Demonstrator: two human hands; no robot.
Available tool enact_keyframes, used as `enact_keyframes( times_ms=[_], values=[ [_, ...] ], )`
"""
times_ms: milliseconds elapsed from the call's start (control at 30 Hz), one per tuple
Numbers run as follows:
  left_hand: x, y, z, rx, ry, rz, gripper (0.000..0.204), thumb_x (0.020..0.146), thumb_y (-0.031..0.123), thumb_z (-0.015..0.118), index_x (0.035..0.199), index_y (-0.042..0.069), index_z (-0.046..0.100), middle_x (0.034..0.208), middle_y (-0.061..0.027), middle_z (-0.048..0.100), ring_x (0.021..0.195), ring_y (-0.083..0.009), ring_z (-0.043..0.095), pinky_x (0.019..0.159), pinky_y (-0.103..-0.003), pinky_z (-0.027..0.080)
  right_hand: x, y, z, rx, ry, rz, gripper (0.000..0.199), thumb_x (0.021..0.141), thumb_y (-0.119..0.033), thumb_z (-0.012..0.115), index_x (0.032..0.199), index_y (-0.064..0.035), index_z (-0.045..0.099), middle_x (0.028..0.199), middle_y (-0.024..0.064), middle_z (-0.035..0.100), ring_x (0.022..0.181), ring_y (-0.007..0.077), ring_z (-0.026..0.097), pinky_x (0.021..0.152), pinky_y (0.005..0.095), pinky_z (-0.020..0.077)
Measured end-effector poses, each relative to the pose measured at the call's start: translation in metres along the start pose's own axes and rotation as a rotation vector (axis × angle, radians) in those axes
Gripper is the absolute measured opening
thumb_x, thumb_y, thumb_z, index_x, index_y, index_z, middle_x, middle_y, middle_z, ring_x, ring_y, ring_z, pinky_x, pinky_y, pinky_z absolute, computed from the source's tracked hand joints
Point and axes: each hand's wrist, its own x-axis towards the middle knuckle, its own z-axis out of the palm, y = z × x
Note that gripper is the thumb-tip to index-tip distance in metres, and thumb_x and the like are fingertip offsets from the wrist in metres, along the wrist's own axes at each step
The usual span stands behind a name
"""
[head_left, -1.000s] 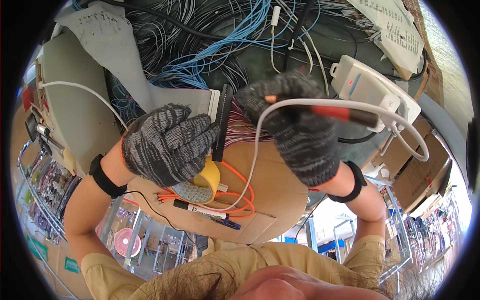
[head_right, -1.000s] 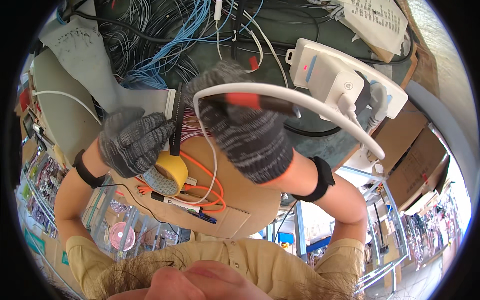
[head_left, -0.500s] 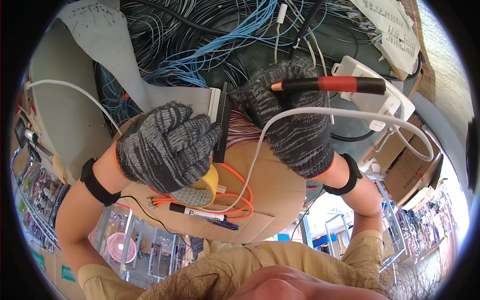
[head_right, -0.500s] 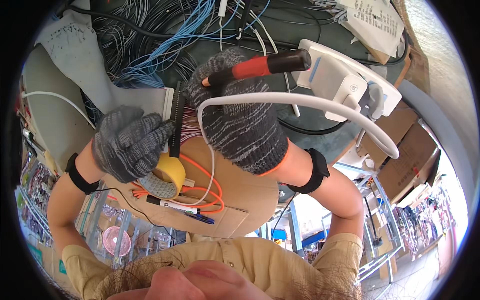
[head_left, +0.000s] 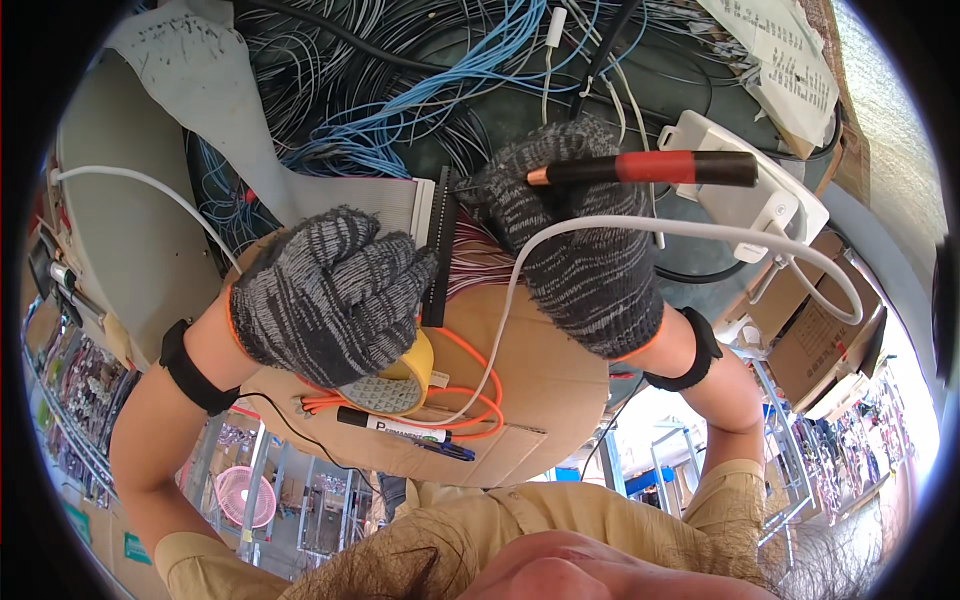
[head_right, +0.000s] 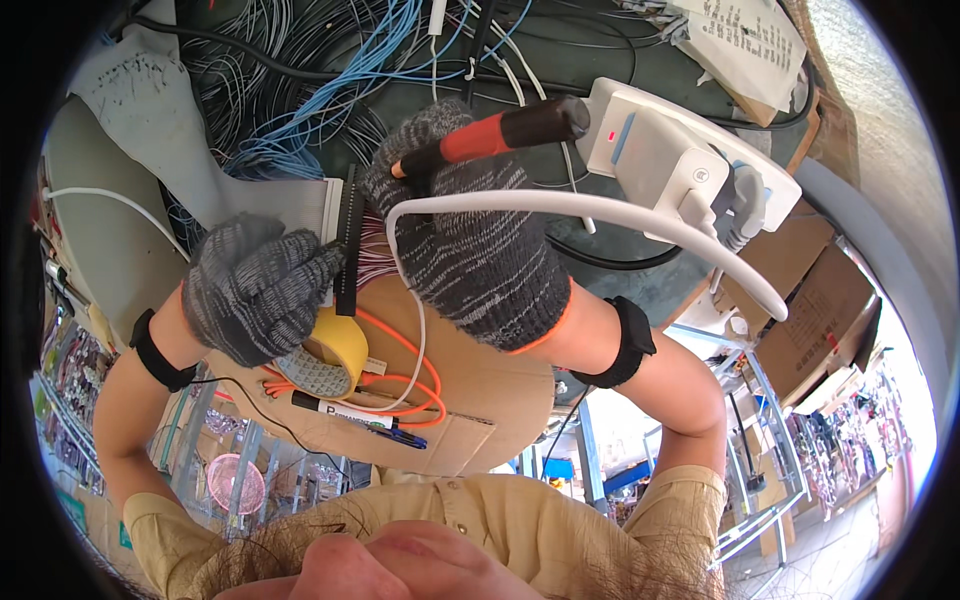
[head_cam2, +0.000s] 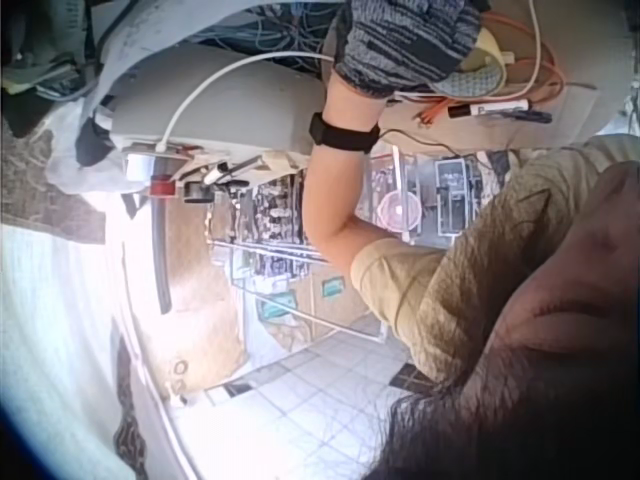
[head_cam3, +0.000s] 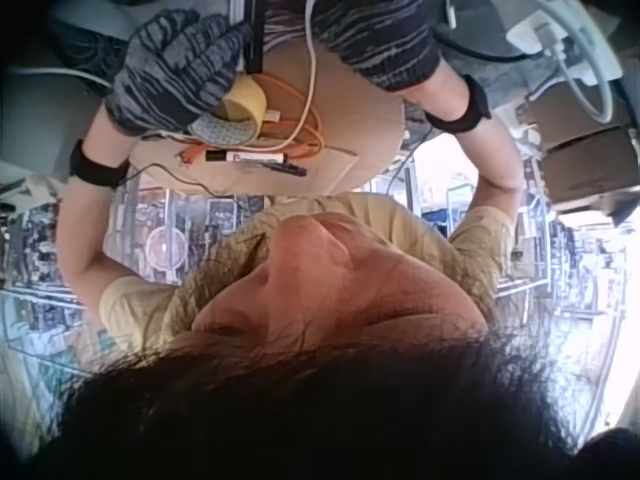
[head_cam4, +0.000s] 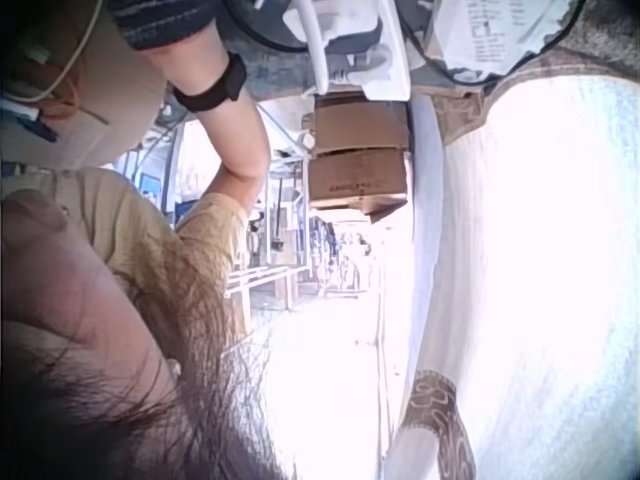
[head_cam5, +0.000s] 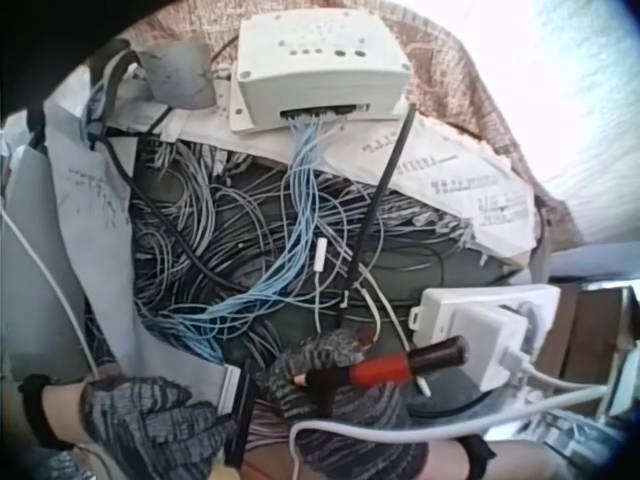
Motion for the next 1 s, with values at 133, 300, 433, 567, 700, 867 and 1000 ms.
enact_keyframes(
  times_ms=[133,300,433,567,700,867,1000],
  values=[
    [-0.003,0.000,-0.003,0.030,-0.053,-0.017,0.054,0.069,0.039,0.073,0.107,0.002,0.070,0.110,-0.0178,0.067,0.096,-0.0351,0.064,0.075,-0.049,0.052,-0.018,-0.018,0.019,-1.236,0.036,-0.245,0.039,0.093,-0.009,0.051,0.130,0.0028,0.059,0.123,0.0255,0.059,0.109,0.0414,0.060,0.088,0.0535,0.0532],
    [-0.001,-0.004,-0.002,0.016,-0.089,0.021,0.075,0.068,0.049,0.079,0.123,-0.001,0.068,0.103,-0.0141,0.064,0.085,-0.0338,0.062,0.067,-0.047,0.048,-0.033,0.016,0.032,-1.188,0.092,-0.443,0.044,0.091,-0.010,0.052,0.132,0.0039,0.058,0.126,0.0272,0.058,0.113,0.0439,0.060,0.092,0.0566,0.0530],
    [-0.004,-0.002,0.002,-0.061,-0.093,-0.007,0.056,0.068,0.036,0.072,0.110,0.000,0.071,0.111,-0.0174,0.067,0.093,-0.0337,0.064,0.076,-0.048,0.052,-0.032,0.006,0.031,-1.076,0.036,-0.343,0.043,0.091,-0.011,0.054,0.132,0.0040,0.058,0.127,0.0273,0.058,0.114,0.0433,0.059,0.094,0.0563,0.0523],
    [0.000,-0.001,0.002,-0.095,-0.115,-0.055,0.046,0.067,0.029,0.067,0.102,0.001,0.072,0.117,-0.0199,0.068,0.101,-0.0337,0.064,0.082,-0.051,0.054,-0.023,-0.018,0.019,-1.029,-0.001,-0.253,0.043,0.091,-0.012,0.055,0.131,0.0042,0.059,0.128,0.0274,0.057,0.115,0.0427,0.059,0.095,0.0560,0.0516],
    [0.000,-0.003,0.000,-0.113,0.019,-0.110,0.060,0.061,0.044,0.083,0.103,0.003,0.071,0.096,-0.0136,0.066,0.073,-0.0299,0.064,0.059,-0.043,0.048,0.000,-0.061,-0.010,-0.158,0.098,0.359,0.042,0.090,-0.014,0.061,0.129,0.0017,0.061,0.126,0.0254,0.058,0.111,0.0424,0.060,0.091,0.0536,0.0519],
    [0.001,-0.002,-0.005,-0.146,0.019,-0.114,0.059,0.061,0.047,0.083,0.099,0.003,0.072,0.096,-0.0157,0.065,0.074,-0.0320,0.064,0.063,-0.044,0.050,0.003,-0.063,-0.035,-0.250,0.236,0.178,0.034,0.086,-0.012,0.072,0.118,-0.0037,0.066,0.100,0.0133,0.067,0.089,0.0338,0.065,0.077,0.0455,0.0525],
    [-0.001,-0.002,-0.007,-0.115,0.003,-0.091,0.058,0.061,0.046,0.081,0.097,0.003,0.072,0.097,-0.0160,0.064,0.076,-0.0329,0.064,0.066,-0.046,0.050,-0.003,-0.067,-0.038,-0.182,0.195,0.288,0.028,0.087,-0.006,0.076,0.112,-0.0043,0.062,0.099,0.0094,0.067,0.088,0.0212,0.067,0.080,0.0354,0.0545]
  ],
)
